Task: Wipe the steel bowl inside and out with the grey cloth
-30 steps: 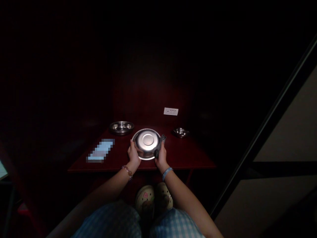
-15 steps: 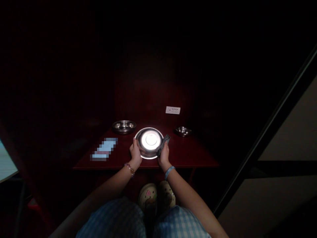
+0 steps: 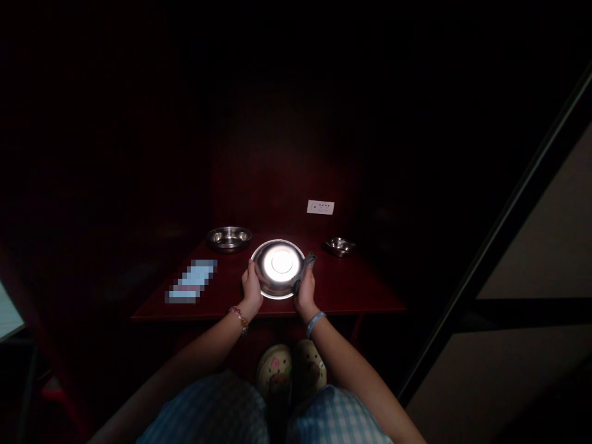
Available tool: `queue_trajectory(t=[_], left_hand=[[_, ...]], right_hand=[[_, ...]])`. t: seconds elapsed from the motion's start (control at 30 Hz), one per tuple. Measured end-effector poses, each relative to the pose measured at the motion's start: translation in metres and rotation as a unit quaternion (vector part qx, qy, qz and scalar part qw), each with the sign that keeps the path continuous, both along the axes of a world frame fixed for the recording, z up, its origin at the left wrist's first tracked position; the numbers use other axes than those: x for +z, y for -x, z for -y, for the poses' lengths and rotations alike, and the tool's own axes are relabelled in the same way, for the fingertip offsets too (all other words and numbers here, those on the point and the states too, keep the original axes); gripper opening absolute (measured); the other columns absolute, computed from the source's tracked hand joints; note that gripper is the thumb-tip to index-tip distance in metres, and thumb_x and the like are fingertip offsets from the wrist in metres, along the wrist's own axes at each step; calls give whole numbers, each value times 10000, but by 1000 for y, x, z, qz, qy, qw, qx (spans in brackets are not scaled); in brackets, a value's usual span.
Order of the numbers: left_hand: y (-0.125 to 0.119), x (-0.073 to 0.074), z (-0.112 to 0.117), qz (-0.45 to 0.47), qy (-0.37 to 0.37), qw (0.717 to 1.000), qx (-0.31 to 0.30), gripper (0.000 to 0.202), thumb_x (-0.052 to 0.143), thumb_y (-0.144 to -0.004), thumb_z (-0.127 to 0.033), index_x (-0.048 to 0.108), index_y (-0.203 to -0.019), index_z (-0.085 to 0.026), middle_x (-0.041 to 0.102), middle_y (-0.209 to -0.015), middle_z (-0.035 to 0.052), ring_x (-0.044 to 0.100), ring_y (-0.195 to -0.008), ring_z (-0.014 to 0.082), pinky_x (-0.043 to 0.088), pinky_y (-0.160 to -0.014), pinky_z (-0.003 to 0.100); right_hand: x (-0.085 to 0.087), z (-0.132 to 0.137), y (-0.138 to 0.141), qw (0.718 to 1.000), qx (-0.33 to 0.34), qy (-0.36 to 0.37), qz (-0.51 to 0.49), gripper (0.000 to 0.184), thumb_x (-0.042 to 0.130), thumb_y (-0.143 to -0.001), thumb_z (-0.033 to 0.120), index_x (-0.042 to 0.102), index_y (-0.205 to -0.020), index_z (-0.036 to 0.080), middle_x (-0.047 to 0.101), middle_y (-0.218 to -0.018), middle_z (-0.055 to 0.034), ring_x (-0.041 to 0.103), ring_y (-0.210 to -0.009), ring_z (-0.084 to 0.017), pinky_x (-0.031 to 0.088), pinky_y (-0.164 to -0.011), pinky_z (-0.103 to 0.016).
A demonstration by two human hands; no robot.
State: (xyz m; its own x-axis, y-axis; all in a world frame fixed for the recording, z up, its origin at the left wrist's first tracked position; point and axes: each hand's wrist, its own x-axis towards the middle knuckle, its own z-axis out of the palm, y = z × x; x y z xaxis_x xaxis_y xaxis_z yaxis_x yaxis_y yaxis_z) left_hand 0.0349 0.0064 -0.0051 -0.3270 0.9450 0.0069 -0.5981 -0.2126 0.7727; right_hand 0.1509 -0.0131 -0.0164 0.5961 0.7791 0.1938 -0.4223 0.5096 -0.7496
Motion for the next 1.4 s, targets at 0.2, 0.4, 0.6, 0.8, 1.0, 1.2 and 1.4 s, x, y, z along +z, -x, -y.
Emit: queue_trajectory(t=[0.2,0.4,0.6,0.8,1.0,1.2,1.4], left_hand=[[2,-3,-1,-22,8,1000,12,489,643,-638,-641,522,-625,-167,516,-606,-29,470,-571,98,371,-551,230],[2,-5,-4,-26,2,1000,10,496,634,-636,-651,531,-643,-165,532,-628,-22,488,-603,107,387,-580,237],[1,-4,-3,-13,5,1000,-4,476,628,-659,-632,559,-676,-161,565,-647,-7,499,-582,106,396,-558,234],[1,-4,-3,-13,3,1000,3,453,628,-680,-607,574,-683,-157,567,-626,-12,516,-578,103,412,-562,226],[2,-3,-1,-9,1,1000,0,423,634,-694,-580,611,-725,-158,594,-641,-3,562,-626,122,436,-602,236],[1,-1,0,-8,3,1000,-10,426,623,-707,-574,633,-749,-149,624,-687,15,581,-660,130,455,-648,249],[1,-2,-2,-12,2,1000,-2,419,620,-713,-566,636,-759,-150,627,-700,15,587,-691,135,453,-675,254]], right_hand=[[-3,-2,0,1000,-4,14,-8,476,493,-842,471,607,-1160,135,693,-1133,-81,647,-998,-166,476,-925,-301],[-1,0,0,1000,3,11,-10,497,495,-845,487,598,-1171,126,699,-1118,-77,648,-989,-164,476,-913,-289],[-2,0,0,1000,0,13,0,486,479,-856,465,586,-1187,126,674,-1179,-86,642,-1015,-159,459,-941,-286],[-1,2,-1,1000,0,6,16,500,487,-853,483,588,-1193,130,687,-1150,-80,645,-1014,-162,472,-925,-281],[0,4,-2,1000,0,11,26,536,495,-848,504,574,-1223,129,681,-1165,-88,643,-1027,-179,476,-934,-301],[-2,2,-2,1000,-1,8,22,523,496,-847,512,588,-1197,135,678,-1174,-85,639,-1044,-172,474,-942,-295],[-3,1,-2,1000,3,2,26,529,486,-854,522,587,-1196,132,684,-1152,-81,641,-1030,-172,473,-941,-305]])
